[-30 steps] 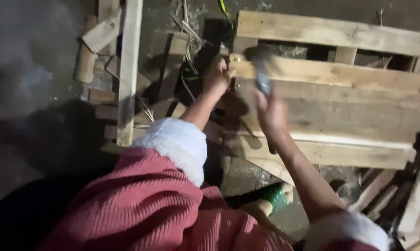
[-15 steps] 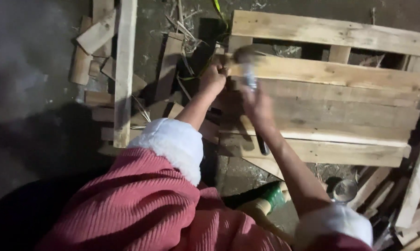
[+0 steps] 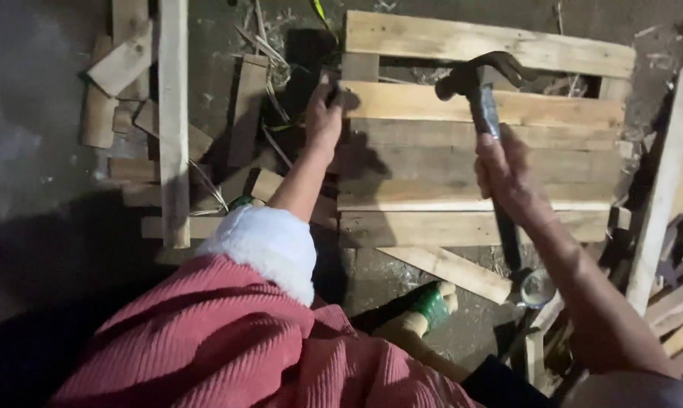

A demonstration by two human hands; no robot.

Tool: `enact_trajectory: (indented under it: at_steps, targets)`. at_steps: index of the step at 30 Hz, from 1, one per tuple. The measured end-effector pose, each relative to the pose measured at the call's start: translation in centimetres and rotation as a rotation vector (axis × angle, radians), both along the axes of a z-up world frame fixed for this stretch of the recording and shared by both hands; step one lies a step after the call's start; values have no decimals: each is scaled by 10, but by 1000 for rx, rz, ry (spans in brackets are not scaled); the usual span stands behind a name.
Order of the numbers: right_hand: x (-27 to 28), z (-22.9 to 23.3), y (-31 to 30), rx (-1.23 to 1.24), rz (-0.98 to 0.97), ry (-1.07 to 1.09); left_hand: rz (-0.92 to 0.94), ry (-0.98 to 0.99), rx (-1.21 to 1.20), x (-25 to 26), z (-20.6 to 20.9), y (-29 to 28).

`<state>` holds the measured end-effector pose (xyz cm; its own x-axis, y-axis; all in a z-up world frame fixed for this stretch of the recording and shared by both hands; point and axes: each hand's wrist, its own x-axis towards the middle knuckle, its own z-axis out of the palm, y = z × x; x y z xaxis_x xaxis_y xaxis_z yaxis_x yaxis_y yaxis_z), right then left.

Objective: Hammering nails into wooden slats to assemble or repair a wooden panel on the floor.

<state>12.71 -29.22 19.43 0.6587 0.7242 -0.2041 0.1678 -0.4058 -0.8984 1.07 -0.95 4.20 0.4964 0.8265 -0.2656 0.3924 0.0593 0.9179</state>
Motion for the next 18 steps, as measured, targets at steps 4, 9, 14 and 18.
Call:
enact_trajectory:
  at_steps: [4,9,14,18]
  targets:
    - [10,5,-31,-75,44,-40,83,91,-74,16,-84,20]
    - [16,-10,-51,-5,48,41,110,40,-239,11,-109,38]
    - [19,-20,-56,-3,74,42,81,26,-311,5,-64,26]
    - [18,-21,-56,-12,42,77,26,6,-258,4,-59,25]
